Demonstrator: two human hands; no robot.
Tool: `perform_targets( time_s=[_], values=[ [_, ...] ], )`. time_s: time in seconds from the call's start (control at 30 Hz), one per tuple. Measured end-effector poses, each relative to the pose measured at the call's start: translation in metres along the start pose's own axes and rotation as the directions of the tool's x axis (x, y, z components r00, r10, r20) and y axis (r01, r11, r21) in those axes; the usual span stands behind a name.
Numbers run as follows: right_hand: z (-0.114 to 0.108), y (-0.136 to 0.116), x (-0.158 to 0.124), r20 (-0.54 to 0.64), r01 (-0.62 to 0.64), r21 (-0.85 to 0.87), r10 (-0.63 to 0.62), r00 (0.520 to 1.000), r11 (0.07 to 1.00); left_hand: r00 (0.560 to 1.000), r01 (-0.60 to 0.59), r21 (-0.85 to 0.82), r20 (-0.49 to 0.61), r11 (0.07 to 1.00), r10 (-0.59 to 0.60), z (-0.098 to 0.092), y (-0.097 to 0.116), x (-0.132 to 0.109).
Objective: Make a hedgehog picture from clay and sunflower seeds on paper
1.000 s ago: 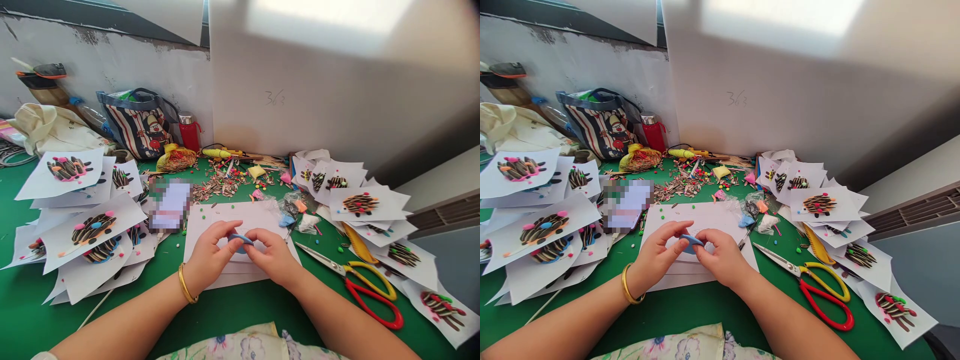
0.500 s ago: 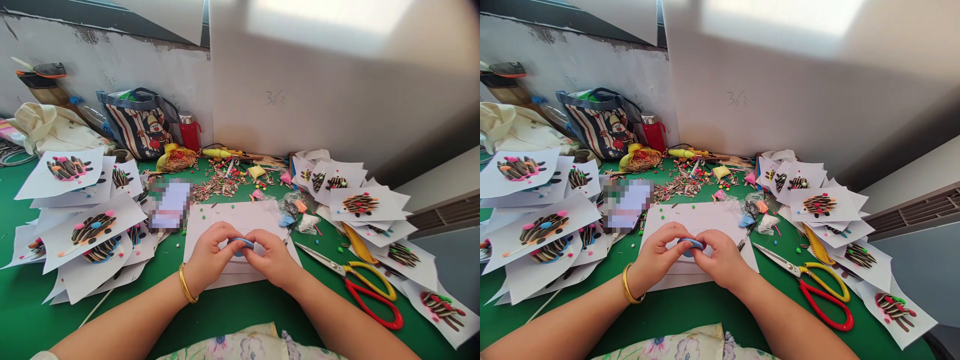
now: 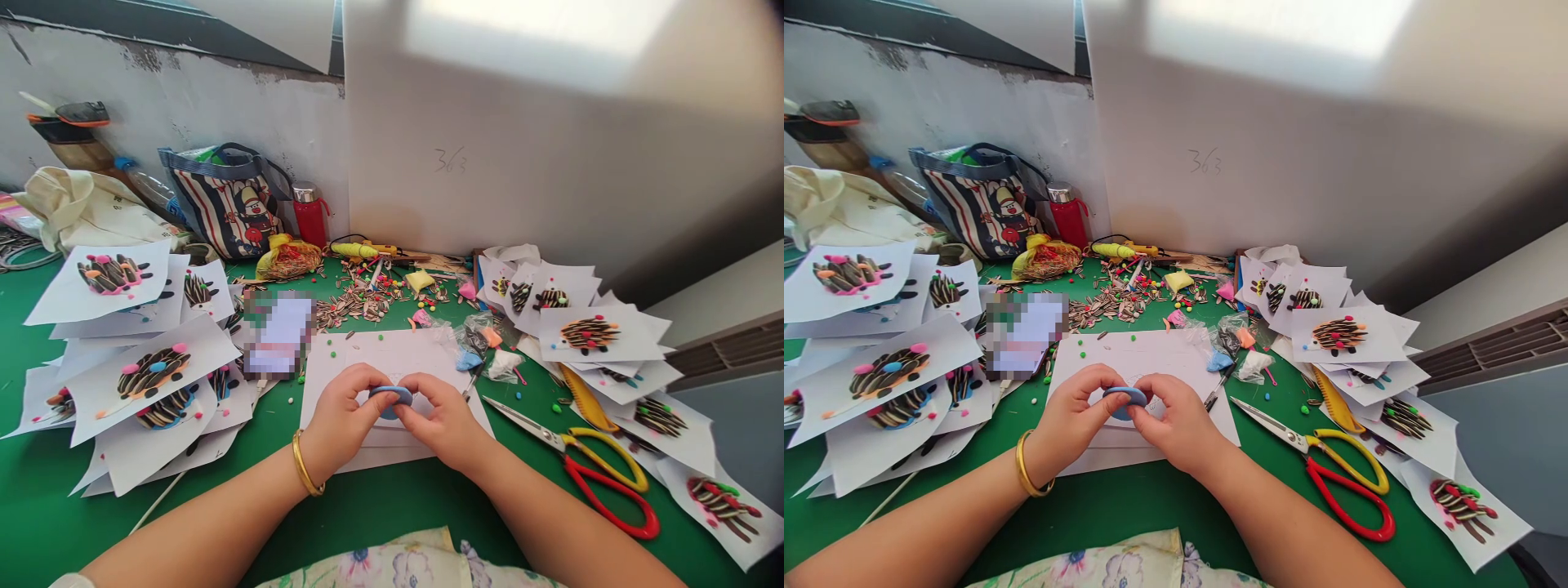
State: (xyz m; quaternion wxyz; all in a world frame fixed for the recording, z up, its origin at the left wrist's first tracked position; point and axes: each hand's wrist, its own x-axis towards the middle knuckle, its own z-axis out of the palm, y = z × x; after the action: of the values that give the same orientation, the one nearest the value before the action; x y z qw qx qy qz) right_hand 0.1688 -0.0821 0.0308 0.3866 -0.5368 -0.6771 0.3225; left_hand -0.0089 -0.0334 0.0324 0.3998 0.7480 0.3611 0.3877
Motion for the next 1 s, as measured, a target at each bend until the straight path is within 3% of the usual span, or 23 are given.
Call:
perform_targets(
  time_s=[0.17,0.3,0.5,0.67,0.87,1.0],
  values=[
    [-0.0015,-0.0003,0.0004,0.017,-0.018,-0.014,0.018,1.0,1.0,1.0,0.003,-0.05,-0.025,0.999,-0.004,0.0002,-0.0022,-0.0014],
    [-0.0009,0.0002,0.0001,0.022,-0.007,-0.024,0.008,1.0,1.0,0.999,-0.041,-0.042,0.029,0.998,0.043,-0.0006,-0.0013,-0.0007],
    [-0.0043,0.0013,0.0003,-0.017,-0.034,0.083,0.035,0.999,0.996,0.999,0.041,-0.054,-0.008,0.998,-0.042,-0.0002,-0.0032,-0.0015],
    [-0.0031,0.0005,-0.0003,0.009,-0.016,0.032,0.016,1.0,0.999,1.0,0.021,-0.027,-0.003,0.999,-0.021,0.0007,-0.0049,-0.0006],
    [-0.0026,0.0044,0.0002,-0.014,-0.034,0.058,0.035,0.999,0.998,0.996,0.091,-0.049,-0.001,0.995,-0.091,0.0005,-0.0037,0.0],
    [-0.0013,0.0046,-0.0005,-0.008,-0.022,0.015,0.022,1.0,1.0,1.0,0.02,-0.044,-0.001,0.999,-0.02,0.0009,-0.0048,0.0008]
  ],
)
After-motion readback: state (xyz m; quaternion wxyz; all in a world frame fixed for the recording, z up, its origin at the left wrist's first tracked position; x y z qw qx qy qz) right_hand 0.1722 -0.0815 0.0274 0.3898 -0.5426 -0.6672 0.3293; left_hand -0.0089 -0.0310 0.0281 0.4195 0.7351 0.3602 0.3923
